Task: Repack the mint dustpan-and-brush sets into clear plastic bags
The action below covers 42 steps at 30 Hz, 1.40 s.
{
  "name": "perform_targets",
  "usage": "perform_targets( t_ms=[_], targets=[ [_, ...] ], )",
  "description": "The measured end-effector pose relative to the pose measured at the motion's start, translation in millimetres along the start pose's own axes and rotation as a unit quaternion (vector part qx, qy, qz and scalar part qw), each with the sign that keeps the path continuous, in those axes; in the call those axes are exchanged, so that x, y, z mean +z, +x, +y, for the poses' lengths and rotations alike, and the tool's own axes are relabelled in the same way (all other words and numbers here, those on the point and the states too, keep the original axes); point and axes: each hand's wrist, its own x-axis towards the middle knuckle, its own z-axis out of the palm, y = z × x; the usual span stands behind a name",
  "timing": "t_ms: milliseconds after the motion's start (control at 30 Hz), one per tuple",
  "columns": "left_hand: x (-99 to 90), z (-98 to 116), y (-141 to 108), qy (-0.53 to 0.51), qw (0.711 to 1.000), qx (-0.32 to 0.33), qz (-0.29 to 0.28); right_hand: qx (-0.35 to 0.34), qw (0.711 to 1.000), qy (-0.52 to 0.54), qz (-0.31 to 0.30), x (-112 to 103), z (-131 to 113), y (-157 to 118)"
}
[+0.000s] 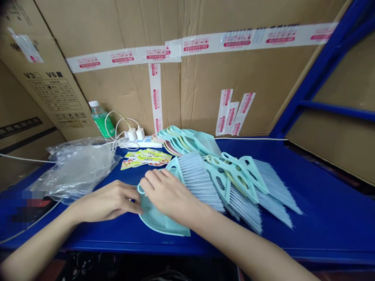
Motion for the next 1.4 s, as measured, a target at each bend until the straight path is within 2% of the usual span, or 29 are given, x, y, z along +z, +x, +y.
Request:
perform_targets(
  t_ms=[167, 233, 367, 467, 567, 700, 900, 1000, 1100, 1233, 1400],
  targets=[
    [-9.1, 1.8, -4.3, -0.107, 0.994, -0.013, 0.014, 0.017, 0.999, 0.029, 0.006, 11.3, -7.6, 0.5],
    [-15.3, -0.7, -8.4, -0.137, 0.989, -0.04, 0.035, 0.022, 0.998, 0.051, -0.003, 12.4, -9.4, 0.4],
    [-17.5, -12.9, -12.6, -0.032, 0.98, -0.167, 0.102, 0.025, 0.997, 0.078, -0.013, 15.6, -14.8, -0.3],
    [-9.3, -21.1, -10.5, 0.029, 0.973, -0.22, 0.071, 0.027, 0.995, 0.099, -0.019, 20.2, -19.2, -0.9],
    [-2.1, -22.7, -7.2, 0.001, 0.977, -0.21, 0.03, 0.03, 0.992, 0.122, -0.032, 25.4, -21.9, -0.2],
    [-1.7, -20.5, -5.4, -0.042, 0.98, -0.193, 0.025, 0.049, 0.982, 0.176, -0.041, 26.2, -20.0, 3.6],
    [-5.8, -21.6, -4.7, -0.065, 0.976, -0.206, 0.008, 0.057, 0.954, 0.276, -0.105, -2.0, 8.5, -3.1],
    [-6.8, -22.2, -4.4, -0.087, 0.974, -0.208, -0.008, 0.06, 0.95, 0.261, -0.161, -12.9, 26.3, -13.1],
    [-5.8, -23.6, -4.3, -0.113, 0.971, -0.209, -0.017, 0.068, 0.944, 0.238, -0.218, -12.7, 34.2, -19.7],
    [-1.9, -27.3, -3.2, -0.141, 0.968, -0.205, -0.011, 0.095, 0.929, 0.227, -0.275, -8.0, 31.1, -18.7],
    [-1.2, -29.7, -1.4, -0.179, 0.964, -0.197, -0.011, 0.104, 0.921, 0.219, -0.304, -3.9, 23.4, -13.2]
  ],
)
